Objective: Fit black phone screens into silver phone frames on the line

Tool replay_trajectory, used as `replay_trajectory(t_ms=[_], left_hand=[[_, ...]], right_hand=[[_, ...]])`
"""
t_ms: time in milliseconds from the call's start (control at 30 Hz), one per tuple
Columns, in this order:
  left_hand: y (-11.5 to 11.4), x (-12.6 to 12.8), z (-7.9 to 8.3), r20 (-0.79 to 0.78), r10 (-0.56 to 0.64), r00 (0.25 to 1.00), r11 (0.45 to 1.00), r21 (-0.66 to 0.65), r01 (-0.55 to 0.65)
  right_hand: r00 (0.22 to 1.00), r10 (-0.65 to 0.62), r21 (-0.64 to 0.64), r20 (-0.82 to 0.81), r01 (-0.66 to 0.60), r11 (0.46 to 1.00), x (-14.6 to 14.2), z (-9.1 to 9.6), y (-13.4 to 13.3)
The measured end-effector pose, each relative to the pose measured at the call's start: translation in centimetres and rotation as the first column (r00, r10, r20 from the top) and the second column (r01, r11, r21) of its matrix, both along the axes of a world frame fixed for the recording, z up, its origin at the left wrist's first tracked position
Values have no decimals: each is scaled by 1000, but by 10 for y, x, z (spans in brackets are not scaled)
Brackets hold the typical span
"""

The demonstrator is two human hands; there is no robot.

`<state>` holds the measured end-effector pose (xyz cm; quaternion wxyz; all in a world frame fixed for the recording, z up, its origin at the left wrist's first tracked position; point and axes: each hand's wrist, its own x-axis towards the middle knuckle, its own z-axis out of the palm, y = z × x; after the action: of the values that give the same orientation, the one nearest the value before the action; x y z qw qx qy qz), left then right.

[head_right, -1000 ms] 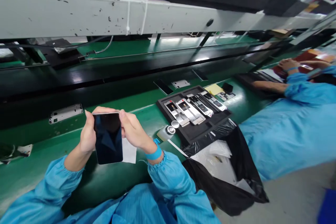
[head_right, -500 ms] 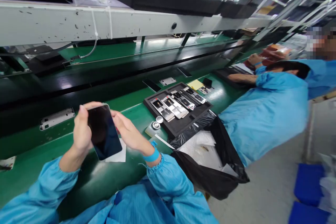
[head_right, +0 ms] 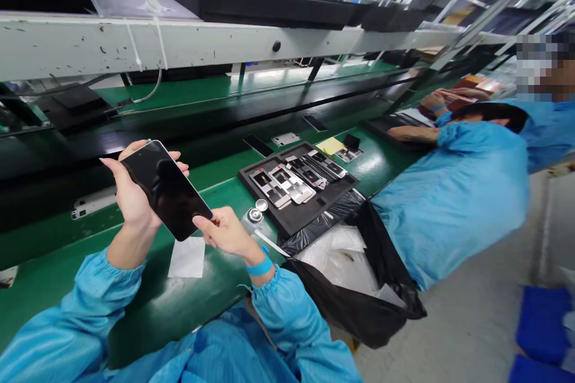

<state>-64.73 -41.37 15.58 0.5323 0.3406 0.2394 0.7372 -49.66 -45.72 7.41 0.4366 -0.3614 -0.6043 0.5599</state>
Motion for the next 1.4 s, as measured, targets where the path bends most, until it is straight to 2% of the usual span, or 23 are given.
replay_trajectory(t_ms=[100, 267, 367, 467, 600, 733, 933, 1167, 1267, 1333, 1400], left_hand=[[8, 11, 3, 3, 25, 1000, 1000, -19, -25], [19, 35, 7, 45, 71, 996, 997, -1, -71], [23, 51, 10, 59, 28, 998, 1000, 1, -28], [30, 69, 14, 65, -5, 998, 1000, -16, 6], [45, 96, 18, 79, -13, 997, 993, -113, 22], [66, 124, 17, 82, -94, 992, 977, -182, 107], [93, 158, 11, 96, -229, 969, 939, -238, 246], [117, 182, 0, 67, -263, 962, 911, -310, 271], [139, 191, -9, 88, -252, 964, 910, -318, 267], [162, 197, -19, 87, -190, 978, 924, -322, 208], [190, 200, -32, 56, -91, 994, 926, -362, 105]], right_hand=[[1000, 0, -24, -11, 0, 1000, 2, -3, 6], [980, 191, -77, -60, -196, 978, 10, 9, 12], [972, 214, -127, -91, -225, 966, 21, 15, 14], [986, 144, -167, -80, -155, 974, 33, 16, 16], [999, 9, -127, -48, -15, 992, 53, 15, 21], [998, 21, -101, -64, -28, 995, 84, 15, 32], [989, -125, -72, -76, 120, 990, 138, 7, 59], [982, -175, -21, -73, 174, 984, 171, -9, 87], [989, -144, -9, -39, 144, 990, 190, -10, 109], [993, -121, -45, 9, 121, 992, 213, -6, 134], [967, -218, -112, 130, 233, 966, 241, 3, 170]])
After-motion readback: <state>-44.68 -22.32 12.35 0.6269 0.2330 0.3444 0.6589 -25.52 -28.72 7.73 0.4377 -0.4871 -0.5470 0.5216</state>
